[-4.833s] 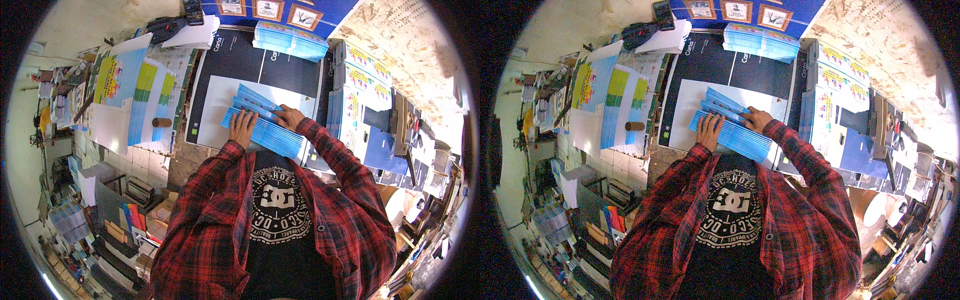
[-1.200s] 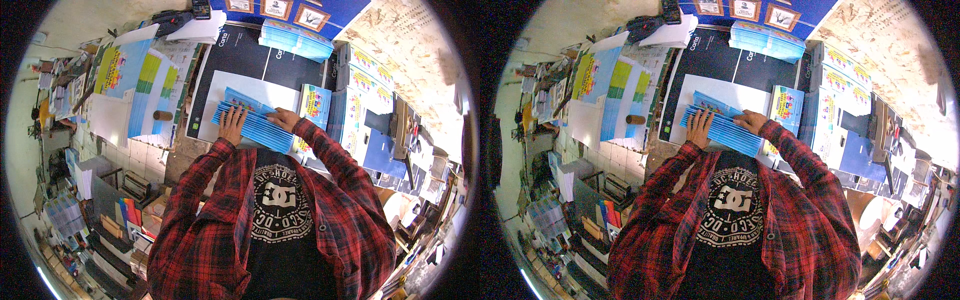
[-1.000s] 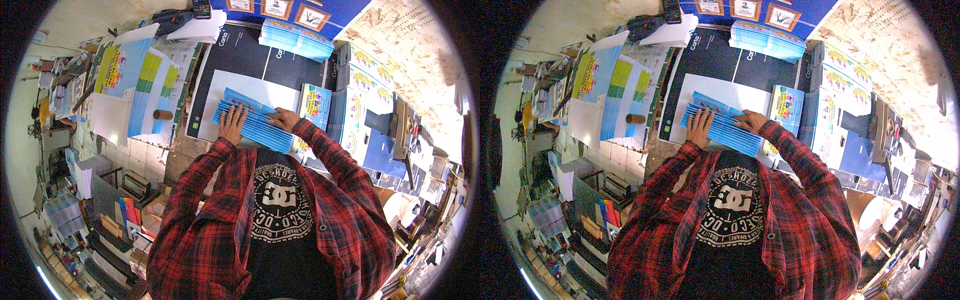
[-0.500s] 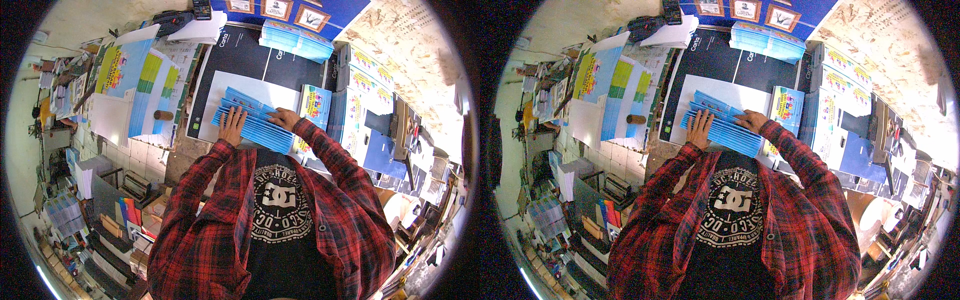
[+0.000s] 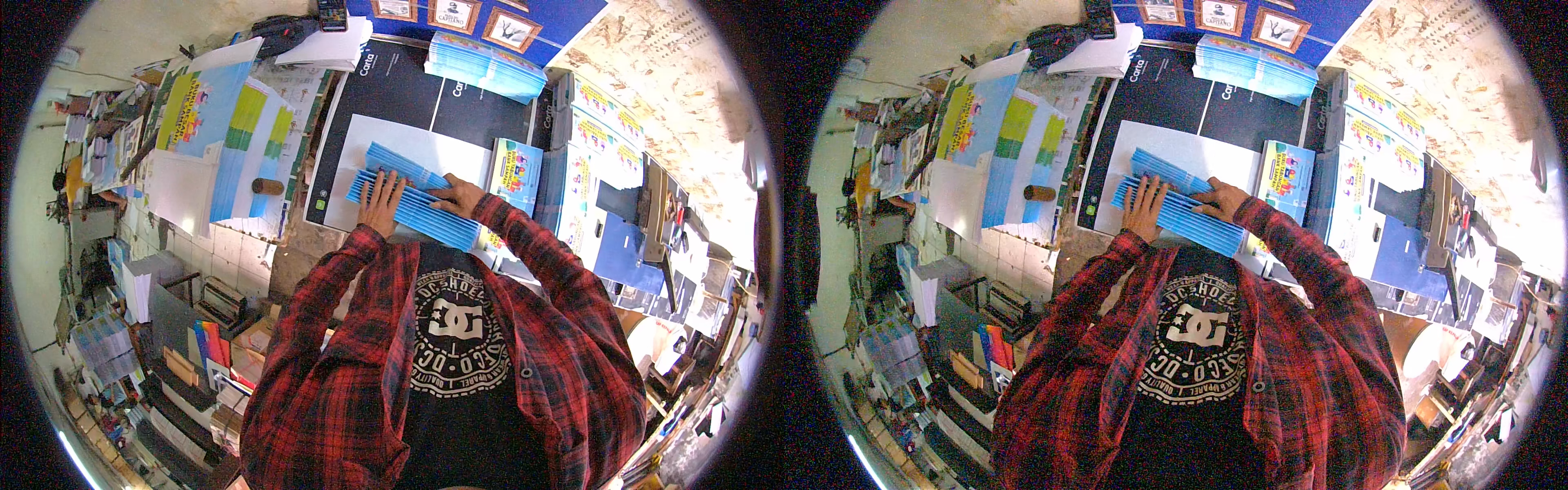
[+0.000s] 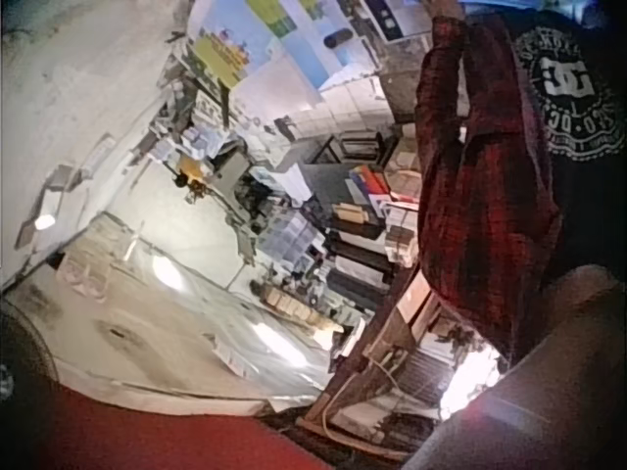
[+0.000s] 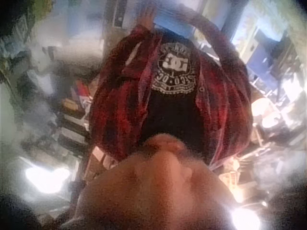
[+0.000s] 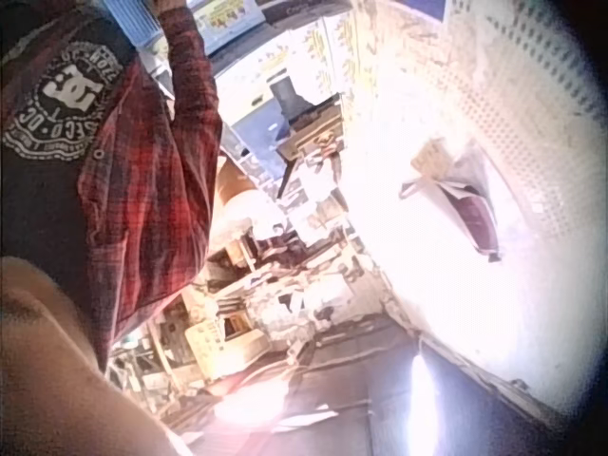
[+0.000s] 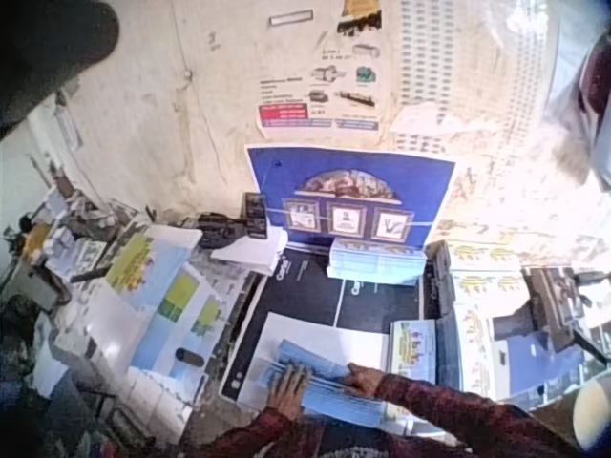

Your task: The person repeatedly folds stacks of light blue printed papers in half by hand on a work table. The person aligns the edges of the paper stacks and presses down to create a crease, then places the folded stacks onto a growing pile on the right side of the table.

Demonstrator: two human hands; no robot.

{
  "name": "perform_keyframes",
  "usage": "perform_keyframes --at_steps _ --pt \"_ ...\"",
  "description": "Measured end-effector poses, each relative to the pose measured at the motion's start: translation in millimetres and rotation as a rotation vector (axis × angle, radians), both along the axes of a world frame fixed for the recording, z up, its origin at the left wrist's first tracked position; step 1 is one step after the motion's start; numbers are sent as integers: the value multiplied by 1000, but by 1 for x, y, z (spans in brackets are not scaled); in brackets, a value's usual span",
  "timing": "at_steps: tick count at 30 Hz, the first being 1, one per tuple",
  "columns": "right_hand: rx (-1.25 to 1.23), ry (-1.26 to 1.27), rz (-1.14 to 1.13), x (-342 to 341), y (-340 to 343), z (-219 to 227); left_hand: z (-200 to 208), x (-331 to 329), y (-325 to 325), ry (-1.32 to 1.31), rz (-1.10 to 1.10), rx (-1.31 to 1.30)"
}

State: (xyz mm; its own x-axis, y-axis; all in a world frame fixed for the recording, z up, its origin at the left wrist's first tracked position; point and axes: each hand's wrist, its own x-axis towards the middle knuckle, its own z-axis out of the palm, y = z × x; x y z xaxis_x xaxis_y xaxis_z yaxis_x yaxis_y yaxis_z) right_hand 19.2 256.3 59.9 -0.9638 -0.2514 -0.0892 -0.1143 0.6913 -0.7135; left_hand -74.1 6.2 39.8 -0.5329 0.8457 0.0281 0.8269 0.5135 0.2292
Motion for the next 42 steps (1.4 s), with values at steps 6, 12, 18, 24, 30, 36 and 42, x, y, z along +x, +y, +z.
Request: perform_keyframes --at_steps 6,12,18,24,30,36,42 --pt "43 -8 13 1 0 -5 2 0 2 -33 0 -18" --pt "128 38 -47 2 -4 -13 4 -2 3 -48 -5 -59" --pt "111 -5 -44 2 -5 -9 5 0 1 -57 4 -14" --pt "113 25 -21 2 -5 -4 5 -1 3 -16 4 -66" --pt "105 15 -44 2 -4 -14 6 1 2 -3 13 -58" --pt "128 0 -40 1 -4 -15 12 2 2 -32 19 -16" --pt "229 -3 -34 4 -9 5 6 2 2 -3 25 44"
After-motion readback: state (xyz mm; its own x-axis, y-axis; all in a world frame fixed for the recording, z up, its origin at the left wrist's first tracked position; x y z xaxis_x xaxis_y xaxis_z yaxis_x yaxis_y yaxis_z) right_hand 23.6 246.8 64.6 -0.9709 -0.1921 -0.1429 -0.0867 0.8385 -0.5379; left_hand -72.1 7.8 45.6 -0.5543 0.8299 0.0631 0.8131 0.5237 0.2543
